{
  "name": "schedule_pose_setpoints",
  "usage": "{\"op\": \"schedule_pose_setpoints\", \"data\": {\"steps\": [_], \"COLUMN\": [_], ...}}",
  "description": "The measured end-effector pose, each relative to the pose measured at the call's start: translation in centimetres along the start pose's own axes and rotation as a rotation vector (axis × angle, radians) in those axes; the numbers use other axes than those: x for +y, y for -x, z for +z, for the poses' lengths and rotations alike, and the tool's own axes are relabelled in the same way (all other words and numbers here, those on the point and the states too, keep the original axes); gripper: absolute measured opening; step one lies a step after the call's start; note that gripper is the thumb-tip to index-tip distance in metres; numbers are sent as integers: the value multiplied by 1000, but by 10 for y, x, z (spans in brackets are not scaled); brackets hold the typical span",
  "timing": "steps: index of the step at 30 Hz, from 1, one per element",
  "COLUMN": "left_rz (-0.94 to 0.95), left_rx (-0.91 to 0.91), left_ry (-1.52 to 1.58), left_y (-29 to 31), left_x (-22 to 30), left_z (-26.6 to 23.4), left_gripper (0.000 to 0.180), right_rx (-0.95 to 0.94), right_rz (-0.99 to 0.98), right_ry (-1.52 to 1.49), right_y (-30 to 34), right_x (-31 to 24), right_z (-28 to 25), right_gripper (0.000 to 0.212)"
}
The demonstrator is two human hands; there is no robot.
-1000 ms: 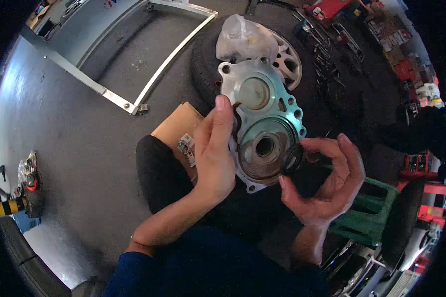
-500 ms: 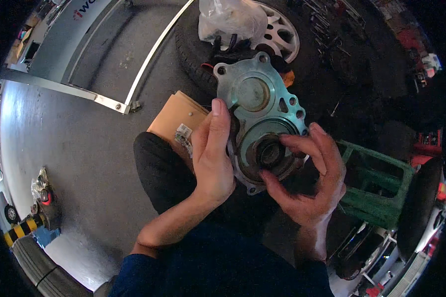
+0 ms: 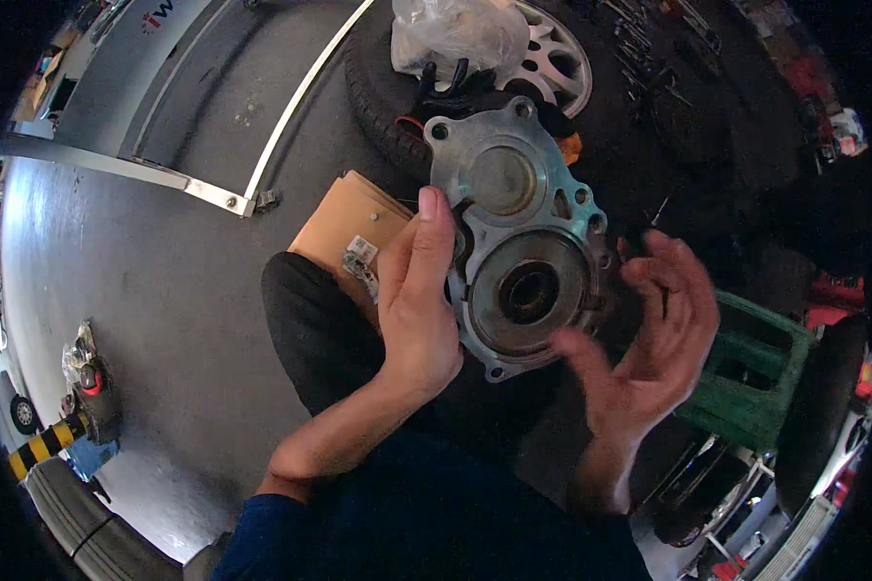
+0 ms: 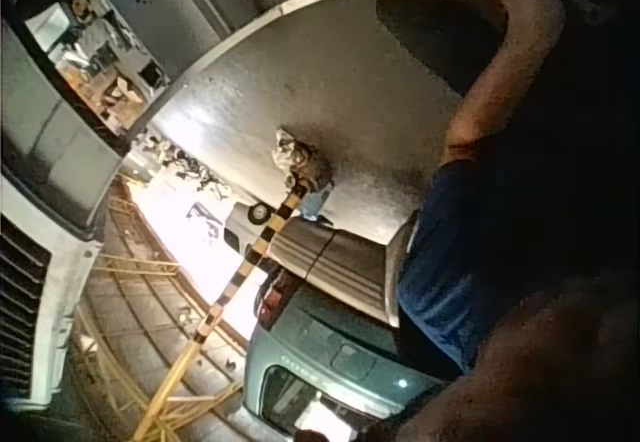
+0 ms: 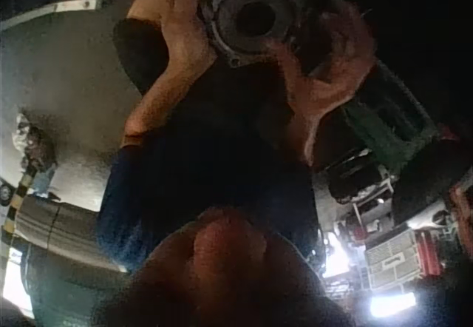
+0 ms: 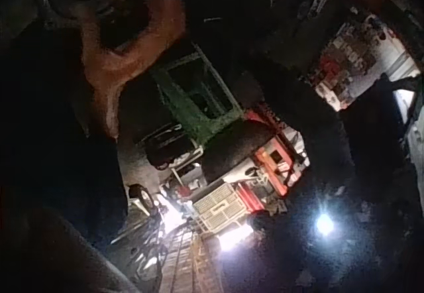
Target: The person applies a small amount of sealant from a tube onto the inner rim of a metal housing component. They then use their finger to spread the sealant evenly around the circular groove. The person repeatedly rotates and inspects the component to check the sealant application before placing it on a cardboard box.
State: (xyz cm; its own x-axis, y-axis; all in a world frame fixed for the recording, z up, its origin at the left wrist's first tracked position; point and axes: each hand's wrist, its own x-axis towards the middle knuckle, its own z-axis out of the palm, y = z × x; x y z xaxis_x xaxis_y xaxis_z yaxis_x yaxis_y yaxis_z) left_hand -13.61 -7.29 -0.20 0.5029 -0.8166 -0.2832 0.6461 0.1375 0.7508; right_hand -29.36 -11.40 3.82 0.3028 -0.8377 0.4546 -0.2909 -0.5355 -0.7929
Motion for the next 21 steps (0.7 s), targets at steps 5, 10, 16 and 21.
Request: {"op": "schedule_pose_setpoints", "data": {"steps": [5, 10, 16, 21], "left_rz": [-80, 198, 161, 223], "left_rx": [67, 114, 34, -253], "left_ry": [45, -542, -275, -359], "left_y": [0, 8, 23, 52], "left_x": [13, 29, 82, 130], "left_z": [-3, -25, -33, -58], "left_gripper": [51, 53, 58, 78], "right_rx": [2, -44, -47, -123], "right_rz": [385, 409, 289, 251], "right_ry": [-283, -500, -521, -656], "right_y": [4, -5, -11, -11], "right_x": [-11, -33, -59, -74], "right_z": [4, 30, 67, 91], "right_gripper": [72, 77, 83, 87]}}
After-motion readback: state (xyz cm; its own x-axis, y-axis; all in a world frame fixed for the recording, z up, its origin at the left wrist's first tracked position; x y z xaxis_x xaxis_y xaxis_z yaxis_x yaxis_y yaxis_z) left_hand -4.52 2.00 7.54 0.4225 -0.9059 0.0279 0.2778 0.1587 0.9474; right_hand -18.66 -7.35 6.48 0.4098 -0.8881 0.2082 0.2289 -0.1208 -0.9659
